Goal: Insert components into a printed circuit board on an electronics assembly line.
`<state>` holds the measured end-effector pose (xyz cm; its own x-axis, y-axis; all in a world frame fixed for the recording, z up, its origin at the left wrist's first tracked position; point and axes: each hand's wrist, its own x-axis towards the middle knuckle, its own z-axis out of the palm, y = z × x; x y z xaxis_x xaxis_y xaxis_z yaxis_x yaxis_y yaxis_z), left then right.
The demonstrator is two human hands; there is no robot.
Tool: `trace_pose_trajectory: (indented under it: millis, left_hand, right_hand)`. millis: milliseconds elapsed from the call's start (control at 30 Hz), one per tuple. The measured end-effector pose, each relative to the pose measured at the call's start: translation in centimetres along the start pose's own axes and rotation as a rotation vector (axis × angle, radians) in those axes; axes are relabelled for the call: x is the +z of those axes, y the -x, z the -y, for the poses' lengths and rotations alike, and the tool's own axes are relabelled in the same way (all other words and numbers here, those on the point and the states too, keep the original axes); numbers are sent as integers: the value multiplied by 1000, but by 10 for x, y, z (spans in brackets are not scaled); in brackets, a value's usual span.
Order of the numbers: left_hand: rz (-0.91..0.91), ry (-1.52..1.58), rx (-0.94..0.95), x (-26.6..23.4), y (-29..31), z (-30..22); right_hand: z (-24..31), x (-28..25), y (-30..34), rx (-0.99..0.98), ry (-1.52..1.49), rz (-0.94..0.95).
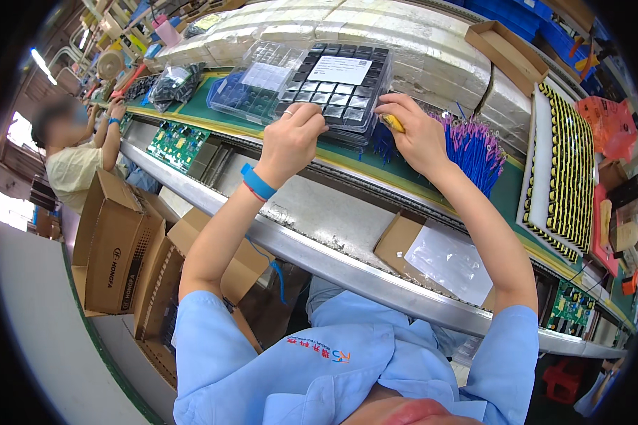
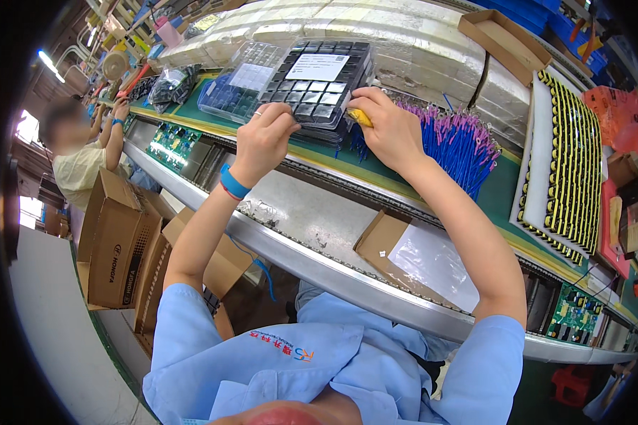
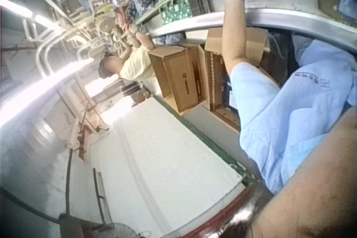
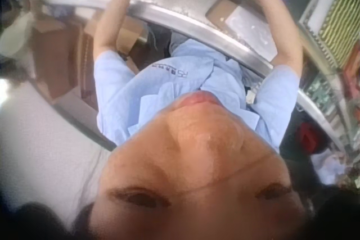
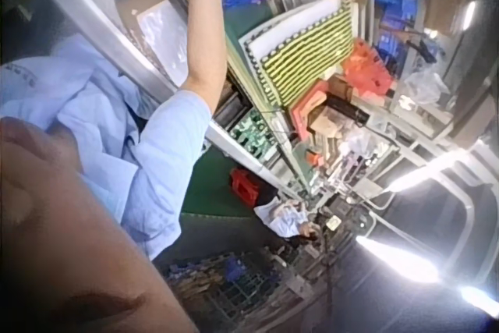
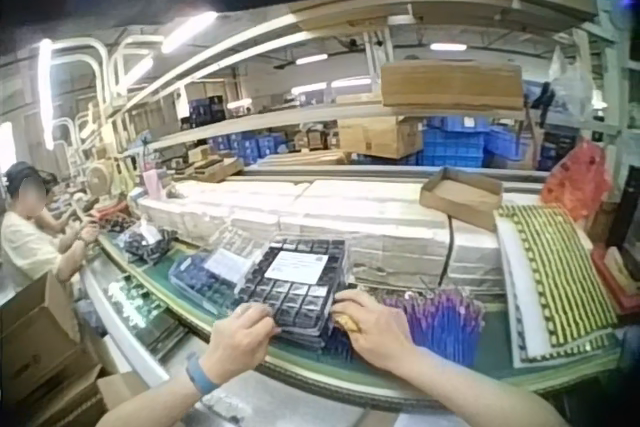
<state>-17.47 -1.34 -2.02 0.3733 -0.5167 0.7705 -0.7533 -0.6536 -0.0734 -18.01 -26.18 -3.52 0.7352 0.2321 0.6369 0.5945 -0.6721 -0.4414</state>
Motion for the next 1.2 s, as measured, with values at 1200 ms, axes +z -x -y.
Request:
trace_pose_trajectory:
  millis: [1200]
  left_hand:
    - [-424, 945, -1112, -27, 51, 126]
  right_hand:
    - [15, -81, -6, 571, -567, 289]
